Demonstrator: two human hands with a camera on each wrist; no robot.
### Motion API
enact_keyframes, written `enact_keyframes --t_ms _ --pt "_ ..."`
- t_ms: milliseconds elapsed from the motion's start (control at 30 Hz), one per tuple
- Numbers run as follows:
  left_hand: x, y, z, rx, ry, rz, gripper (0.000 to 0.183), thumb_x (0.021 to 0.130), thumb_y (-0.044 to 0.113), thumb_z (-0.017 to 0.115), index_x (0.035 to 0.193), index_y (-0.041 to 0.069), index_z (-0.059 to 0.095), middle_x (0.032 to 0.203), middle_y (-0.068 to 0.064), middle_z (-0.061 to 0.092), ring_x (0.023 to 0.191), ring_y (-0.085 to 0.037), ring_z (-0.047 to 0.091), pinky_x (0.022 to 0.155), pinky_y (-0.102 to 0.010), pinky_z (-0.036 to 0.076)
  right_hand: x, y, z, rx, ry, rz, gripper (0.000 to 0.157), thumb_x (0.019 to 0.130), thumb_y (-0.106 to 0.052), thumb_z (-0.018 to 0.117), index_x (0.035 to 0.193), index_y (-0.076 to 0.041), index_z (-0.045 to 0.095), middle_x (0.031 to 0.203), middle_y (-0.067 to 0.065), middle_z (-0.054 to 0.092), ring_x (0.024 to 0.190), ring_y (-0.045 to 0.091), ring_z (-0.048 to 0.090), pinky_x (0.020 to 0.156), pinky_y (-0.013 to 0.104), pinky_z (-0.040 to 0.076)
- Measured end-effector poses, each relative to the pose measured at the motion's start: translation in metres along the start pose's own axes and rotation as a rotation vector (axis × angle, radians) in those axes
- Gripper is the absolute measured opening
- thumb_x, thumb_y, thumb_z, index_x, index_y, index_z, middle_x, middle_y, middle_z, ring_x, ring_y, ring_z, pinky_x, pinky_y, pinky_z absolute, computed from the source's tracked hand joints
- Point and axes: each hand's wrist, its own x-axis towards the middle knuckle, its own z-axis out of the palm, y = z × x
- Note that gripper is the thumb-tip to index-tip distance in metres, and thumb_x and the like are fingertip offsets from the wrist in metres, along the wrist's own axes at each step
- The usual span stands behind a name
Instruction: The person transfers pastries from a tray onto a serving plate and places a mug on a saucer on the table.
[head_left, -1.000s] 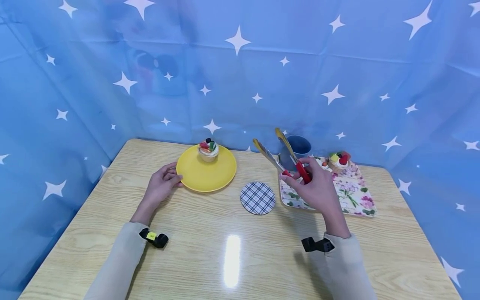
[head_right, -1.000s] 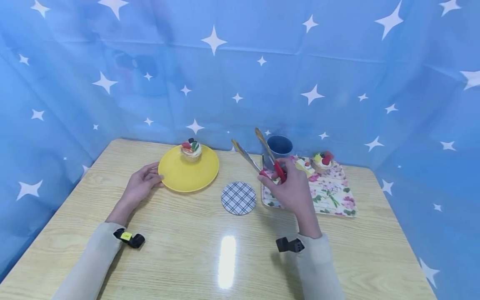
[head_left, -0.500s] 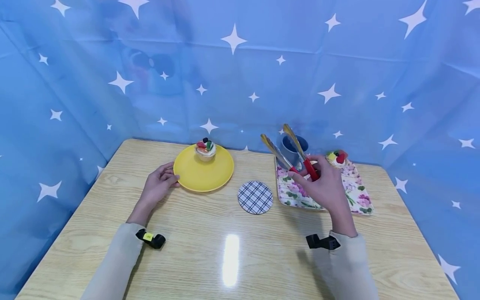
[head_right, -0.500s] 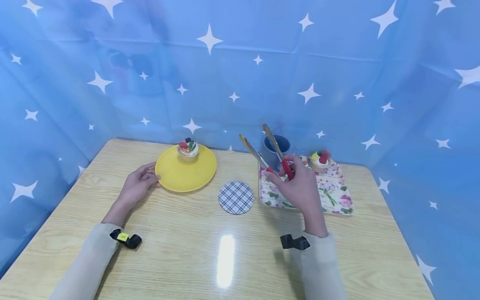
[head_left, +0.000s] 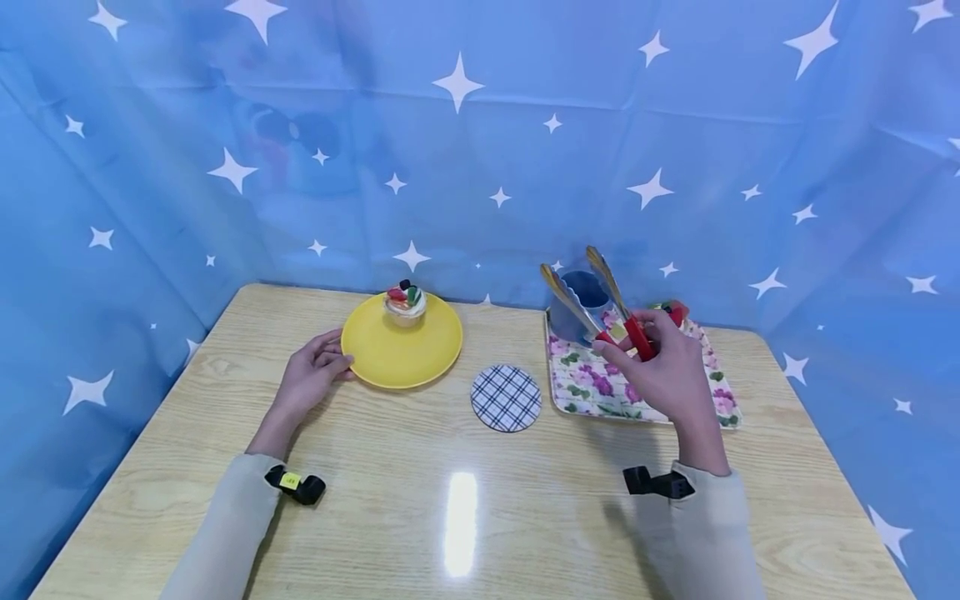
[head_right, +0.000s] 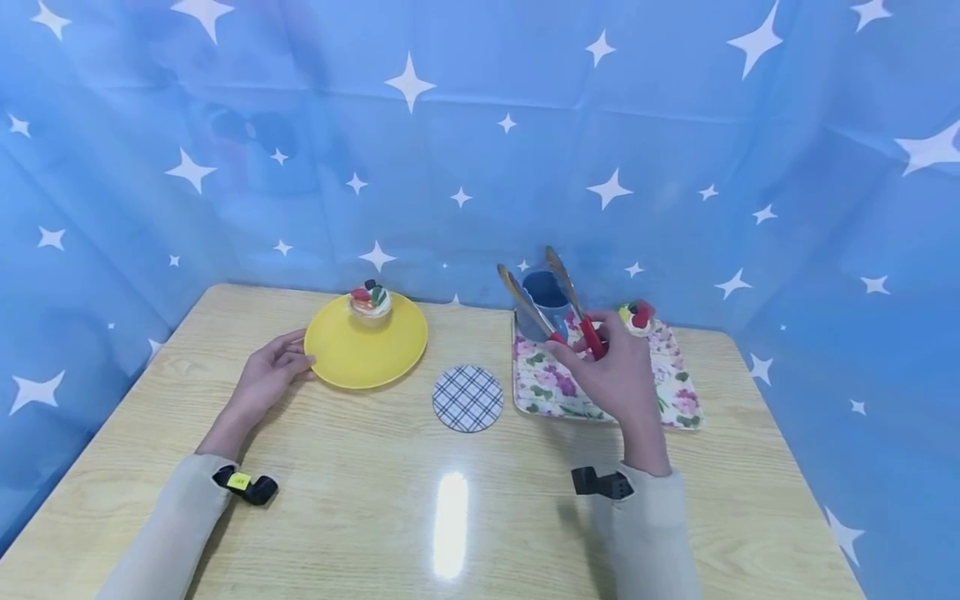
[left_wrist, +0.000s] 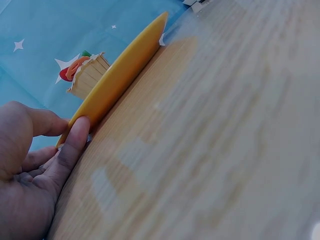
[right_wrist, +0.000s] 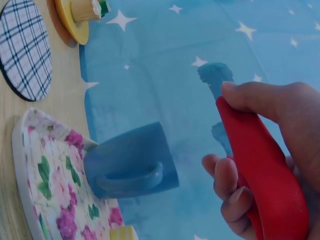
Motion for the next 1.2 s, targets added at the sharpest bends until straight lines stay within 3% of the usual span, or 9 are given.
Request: enact_keyframes --t_ms 300,600,800,1033,1200 --pt "0.000 0.000 0.000 -0.012 -0.007 0.005 0.061 0.104 0.013 0.061 0.159 0.010 0.035 0.123 -0.018 0.056 0.089 -0.004 0.069 0.086 -0.024 0.066 0.000 0.009 -0.011 -0.009 -0.011 0.073 0.078 0.089 -0.056 0.074 0.145 -0.008 0.050 0.120 0.024 0.067 0.098 0.037 0.064 0.067 0.029 0.055" --pt "0.001 -0.002 0.001 -0.023 -0.002 -0.001 0.060 0.104 0.011 0.061 0.159 0.010 0.036 0.120 -0.015 0.057 0.088 -0.005 0.069 0.086 -0.025 0.067 0.001 0.022 -0.020 -0.025 -0.009 0.121 0.078 0.091 -0.057 0.072 0.144 -0.005 0.049 0.115 0.026 0.067 0.106 0.042 0.062 0.075 0.041 0.061" --pt "0.002 -0.002 0.000 -0.017 -0.001 -0.002 0.061 0.104 0.013 0.061 0.159 0.010 0.036 0.119 -0.014 0.057 0.087 -0.006 0.070 0.085 -0.025 0.067 0.002 0.032 -0.025 -0.047 -0.015 0.166 0.079 0.090 -0.061 0.071 0.141 -0.005 0.049 0.119 0.027 0.063 0.107 0.043 0.058 0.070 0.035 0.059" --pt "0.001 -0.001 0.000 -0.015 0.001 -0.003 0.060 0.104 0.012 0.060 0.159 0.009 0.036 0.120 -0.015 0.056 0.087 -0.005 0.069 0.085 -0.025 0.067 0.001 0.048 -0.030 -0.071 -0.016 0.199 0.085 0.089 -0.065 0.069 0.143 -0.004 0.048 0.128 0.031 0.058 0.110 0.046 0.058 0.078 0.055 0.064" --pt "0.001 -0.001 0.001 -0.023 0.002 -0.002 0.060 0.104 0.011 0.060 0.159 0.009 0.036 0.120 -0.015 0.056 0.088 -0.004 0.069 0.086 -0.025 0.067 0.001 0.058 -0.033 -0.086 -0.018 0.206 0.086 0.089 -0.065 0.069 0.145 -0.003 0.047 0.132 0.032 0.056 0.112 0.048 0.057 0.079 0.058 0.065"
